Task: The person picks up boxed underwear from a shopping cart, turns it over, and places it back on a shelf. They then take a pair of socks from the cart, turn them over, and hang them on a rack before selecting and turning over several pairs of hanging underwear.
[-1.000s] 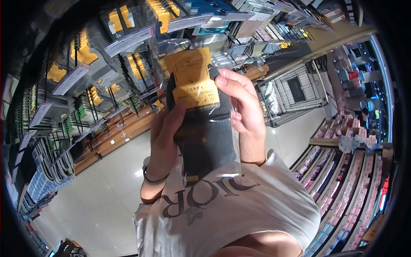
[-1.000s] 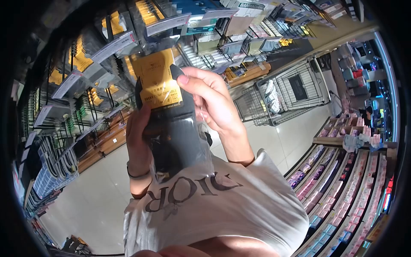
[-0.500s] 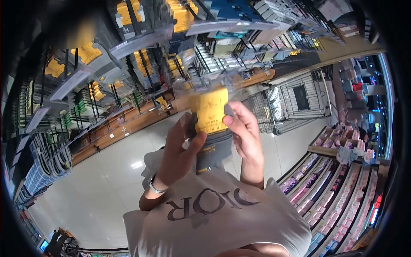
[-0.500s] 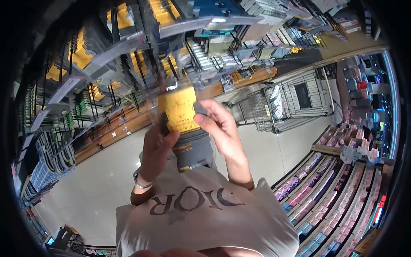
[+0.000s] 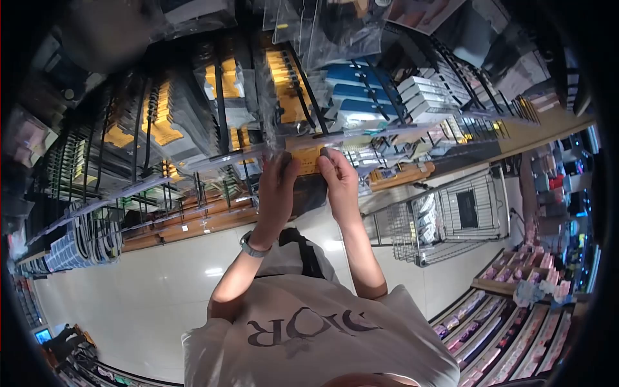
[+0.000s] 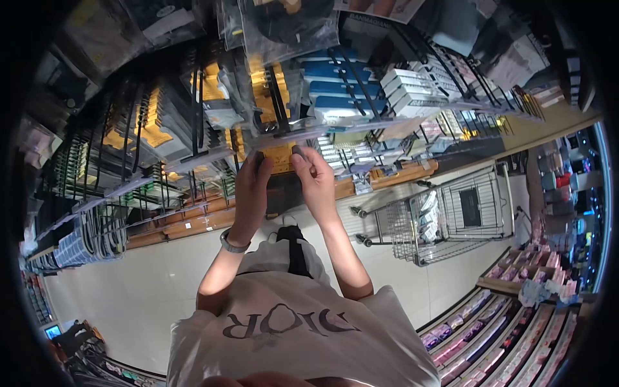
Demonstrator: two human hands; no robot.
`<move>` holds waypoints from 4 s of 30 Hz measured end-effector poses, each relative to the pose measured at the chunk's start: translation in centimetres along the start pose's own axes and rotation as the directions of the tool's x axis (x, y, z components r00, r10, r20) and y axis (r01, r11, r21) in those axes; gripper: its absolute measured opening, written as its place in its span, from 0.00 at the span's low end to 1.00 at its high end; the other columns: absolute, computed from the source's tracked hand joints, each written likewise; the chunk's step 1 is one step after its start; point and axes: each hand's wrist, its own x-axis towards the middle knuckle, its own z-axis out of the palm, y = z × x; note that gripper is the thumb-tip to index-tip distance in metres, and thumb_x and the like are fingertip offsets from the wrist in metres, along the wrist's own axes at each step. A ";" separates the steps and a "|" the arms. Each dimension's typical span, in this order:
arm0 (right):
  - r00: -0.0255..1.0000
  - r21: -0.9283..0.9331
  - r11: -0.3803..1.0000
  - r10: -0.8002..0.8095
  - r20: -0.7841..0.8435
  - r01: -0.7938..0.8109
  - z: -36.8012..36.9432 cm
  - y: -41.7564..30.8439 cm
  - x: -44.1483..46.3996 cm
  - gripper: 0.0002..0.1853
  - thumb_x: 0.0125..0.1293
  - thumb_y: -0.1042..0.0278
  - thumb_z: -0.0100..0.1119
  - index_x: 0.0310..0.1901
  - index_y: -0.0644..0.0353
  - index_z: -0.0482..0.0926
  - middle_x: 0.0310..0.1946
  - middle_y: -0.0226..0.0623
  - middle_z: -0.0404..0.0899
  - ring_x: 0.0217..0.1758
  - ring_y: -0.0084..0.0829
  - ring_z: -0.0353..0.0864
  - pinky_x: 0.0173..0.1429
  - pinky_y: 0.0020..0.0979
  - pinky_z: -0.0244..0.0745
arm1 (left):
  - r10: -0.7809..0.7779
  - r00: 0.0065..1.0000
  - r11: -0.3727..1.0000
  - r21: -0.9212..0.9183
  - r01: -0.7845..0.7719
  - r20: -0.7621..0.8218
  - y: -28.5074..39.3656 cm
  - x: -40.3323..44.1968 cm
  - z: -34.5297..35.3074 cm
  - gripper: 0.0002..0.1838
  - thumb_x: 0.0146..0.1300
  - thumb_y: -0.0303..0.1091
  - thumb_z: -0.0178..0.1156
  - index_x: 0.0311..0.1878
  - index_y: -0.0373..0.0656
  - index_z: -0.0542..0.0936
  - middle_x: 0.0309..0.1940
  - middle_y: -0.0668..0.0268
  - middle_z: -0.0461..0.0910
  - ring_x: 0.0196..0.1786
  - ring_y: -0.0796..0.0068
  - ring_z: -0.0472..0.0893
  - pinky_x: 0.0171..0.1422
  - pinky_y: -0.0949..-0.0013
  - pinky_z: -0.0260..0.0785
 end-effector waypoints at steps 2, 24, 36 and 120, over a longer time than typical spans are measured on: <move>0.998 0.067 0.997 -0.040 0.046 0.037 0.1 -0.3 1.0 0.12 0.78 0.71 0.56 0.56 0.67 0.78 0.47 0.30 0.79 0.46 0.18 0.76 0.53 0.21 0.71 | 0.065 0.998 0.997 0.030 -0.065 0.000 1.7 0.5 -0.2 0.19 0.76 0.40 0.58 0.56 0.31 0.77 0.42 0.58 0.82 0.44 0.72 0.79 0.53 0.69 0.71; 0.997 -0.023 0.997 -0.071 -0.031 0.070 0.0 2.2 5.7 0.09 0.75 0.68 0.59 0.48 0.67 0.80 0.35 0.28 0.79 0.41 0.18 0.74 0.47 0.22 0.70 | 0.150 0.972 0.965 0.241 -0.104 -0.180 -3.0 4.2 2.0 0.13 0.73 0.31 0.60 0.54 0.32 0.76 0.39 0.49 0.84 0.42 0.54 0.84 0.47 0.61 0.73; 0.974 -0.068 0.986 -0.164 -0.155 0.155 3.0 4.7 9.0 0.14 0.75 0.59 0.59 0.43 0.64 0.82 0.33 0.34 0.84 0.37 0.23 0.79 0.42 0.29 0.73 | 0.055 0.952 0.991 0.129 -0.017 -0.300 -3.7 8.9 1.5 0.21 0.74 0.49 0.60 0.39 0.36 0.77 0.23 0.61 0.72 0.29 0.76 0.67 0.35 0.67 0.64; 0.424 -0.153 0.495 0.499 -0.756 -0.855 -83.5 23.2 -28.0 0.21 0.57 0.73 0.62 0.52 0.68 0.72 0.66 0.60 0.64 0.58 0.58 0.79 0.62 0.46 0.78 | -0.571 0.497 0.706 0.700 -0.108 0.653 -60.3 -25.1 90.9 0.41 0.58 0.36 0.73 0.68 0.27 0.63 0.67 0.36 0.62 0.66 0.41 0.69 0.69 0.51 0.65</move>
